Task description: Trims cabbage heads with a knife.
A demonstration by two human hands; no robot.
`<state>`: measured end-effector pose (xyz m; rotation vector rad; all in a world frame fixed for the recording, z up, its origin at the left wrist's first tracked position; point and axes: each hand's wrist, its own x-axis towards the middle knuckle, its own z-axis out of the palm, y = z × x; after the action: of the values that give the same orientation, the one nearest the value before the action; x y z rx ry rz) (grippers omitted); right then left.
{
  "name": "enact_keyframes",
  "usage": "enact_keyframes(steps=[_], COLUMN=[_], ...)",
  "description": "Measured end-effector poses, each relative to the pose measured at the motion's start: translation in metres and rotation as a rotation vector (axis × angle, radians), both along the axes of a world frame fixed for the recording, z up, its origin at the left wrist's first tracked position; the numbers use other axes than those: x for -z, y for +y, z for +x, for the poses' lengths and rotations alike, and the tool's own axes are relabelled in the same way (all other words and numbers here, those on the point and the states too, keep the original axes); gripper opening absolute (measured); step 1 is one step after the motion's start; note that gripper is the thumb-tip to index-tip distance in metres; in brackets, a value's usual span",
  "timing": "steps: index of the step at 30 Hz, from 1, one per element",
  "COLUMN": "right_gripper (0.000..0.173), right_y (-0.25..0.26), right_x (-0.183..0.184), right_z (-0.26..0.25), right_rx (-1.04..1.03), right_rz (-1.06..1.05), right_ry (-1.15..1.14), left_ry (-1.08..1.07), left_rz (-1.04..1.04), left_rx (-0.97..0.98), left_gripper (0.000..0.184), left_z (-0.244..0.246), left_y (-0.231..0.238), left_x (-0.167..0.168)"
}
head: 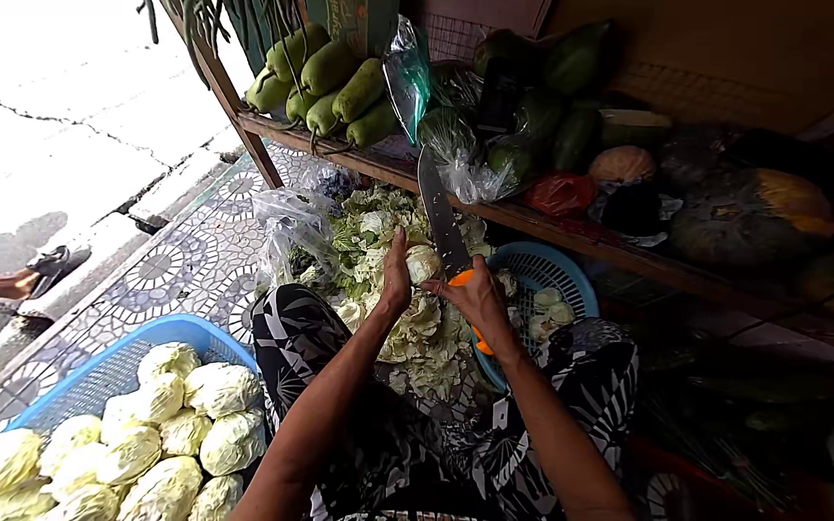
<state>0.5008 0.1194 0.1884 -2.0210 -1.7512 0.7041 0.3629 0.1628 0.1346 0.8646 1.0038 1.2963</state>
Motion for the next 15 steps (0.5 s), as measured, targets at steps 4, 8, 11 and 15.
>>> enact_keyframes(steps=[4, 8, 11, 15], right_gripper=[0.098, 0.099, 0.099, 0.098], right_y=[0.003, 0.007, 0.009, 0.012], right_x=[0.001, -0.001, -0.001, 0.003], right_z=[-0.003, -0.002, -0.001, 0.003], right_rx=[0.021, 0.035, 0.026, -0.011], right_rz=[0.031, 0.065, 0.057, 0.040], right_ry=[0.054, 0.098, 0.096, 0.135], left_ry=[0.017, 0.037, 0.058, 0.065], left_rz=[0.032, 0.089, 0.093, 0.083], left_rx=[-0.009, 0.025, 0.034, 0.030], left_gripper=[0.076, 0.074, 0.073, 0.072], left_z=[-0.002, -0.004, -0.004, -0.003], left_y=[0.002, 0.003, 0.003, 0.004], left_x=[0.001, 0.004, 0.003, 0.002])
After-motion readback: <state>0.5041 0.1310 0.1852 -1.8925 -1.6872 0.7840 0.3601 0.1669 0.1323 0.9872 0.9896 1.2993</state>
